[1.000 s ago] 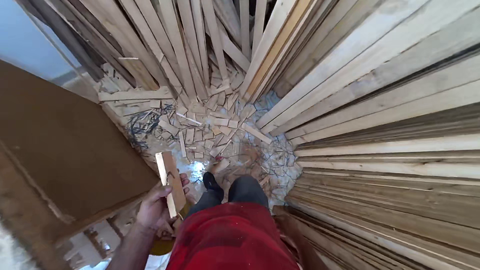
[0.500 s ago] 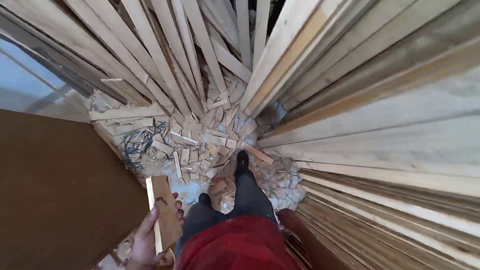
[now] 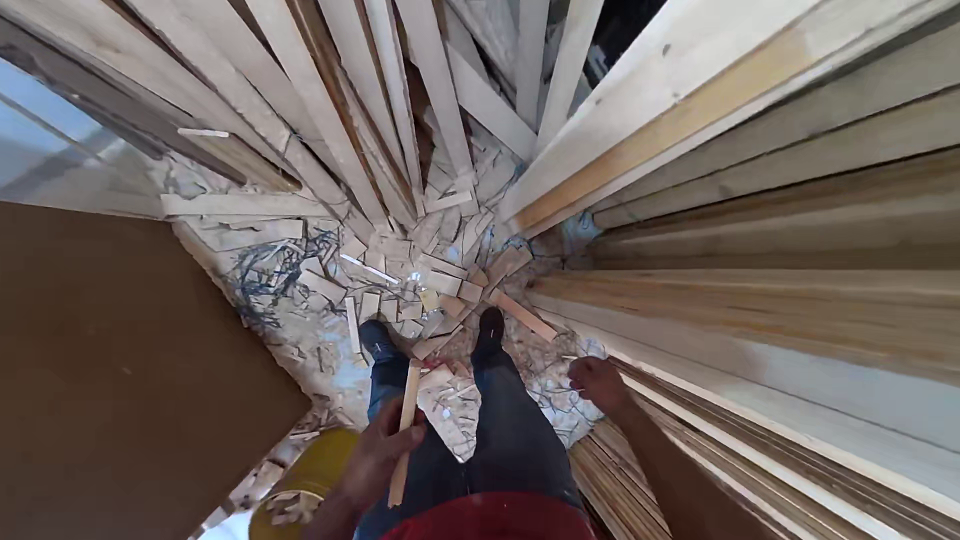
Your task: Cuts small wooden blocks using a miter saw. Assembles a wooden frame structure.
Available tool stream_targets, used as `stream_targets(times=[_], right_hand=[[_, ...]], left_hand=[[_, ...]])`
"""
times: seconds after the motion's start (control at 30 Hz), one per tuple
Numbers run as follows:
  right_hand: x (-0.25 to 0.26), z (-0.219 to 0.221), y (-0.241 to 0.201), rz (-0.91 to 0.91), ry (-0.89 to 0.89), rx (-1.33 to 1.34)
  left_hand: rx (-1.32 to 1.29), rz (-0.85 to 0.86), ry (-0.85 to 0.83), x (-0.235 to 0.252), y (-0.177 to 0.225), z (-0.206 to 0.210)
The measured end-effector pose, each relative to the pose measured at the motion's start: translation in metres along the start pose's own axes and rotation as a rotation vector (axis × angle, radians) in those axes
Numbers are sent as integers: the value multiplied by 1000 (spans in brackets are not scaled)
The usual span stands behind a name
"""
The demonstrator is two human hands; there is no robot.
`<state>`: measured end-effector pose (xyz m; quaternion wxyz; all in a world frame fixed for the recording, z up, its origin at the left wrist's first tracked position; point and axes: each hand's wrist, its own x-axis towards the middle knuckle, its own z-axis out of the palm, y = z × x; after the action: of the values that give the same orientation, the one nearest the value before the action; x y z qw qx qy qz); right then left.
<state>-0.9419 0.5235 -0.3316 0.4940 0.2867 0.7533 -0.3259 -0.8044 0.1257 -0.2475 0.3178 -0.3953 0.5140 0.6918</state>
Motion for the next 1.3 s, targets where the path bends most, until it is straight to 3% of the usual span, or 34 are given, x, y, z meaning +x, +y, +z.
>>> stream_targets(times=[0.23,0.33,0.47,0.57,0.63,0.73,0.83,0.9,0.97,1.03,1.13,1.2,1.3], right_hand=[[118,140,28,100,-189,-268],[179,198,10,93,-243,-376],[304,256,-43,-67,-248,-460],[412,284,-89,-265,-106,-493],[481,295,-134,-285,29,-461],[561,309,-206,-95,296,-201],[606,319,-258,96,460,-25],[619,326,-266,165,503,69],[623,329,-255,113,480,221],[610,328,-235,14,404,174],[556,320,-193,-109,354,17],[513,316,-146,-190,370,68],[434,300,-89,-154,332,88]], left_hand=[[-13,-228,44,193,-69,-45],[-14,-258,34,264,-100,-58],[-112,-199,98,331,-153,-71],[-84,-255,141,356,-179,-80],[24,-339,161,371,-168,-77],[83,-235,27,383,-140,-80],[-150,-82,-79,387,-136,-93],[-252,-61,-34,391,-135,-105],[-337,-31,38,398,-136,-118],[-453,9,77,404,-138,-131],[-545,87,93,413,-140,-147],[-558,110,103,418,-137,-151],[-606,118,86,420,-132,-153]])
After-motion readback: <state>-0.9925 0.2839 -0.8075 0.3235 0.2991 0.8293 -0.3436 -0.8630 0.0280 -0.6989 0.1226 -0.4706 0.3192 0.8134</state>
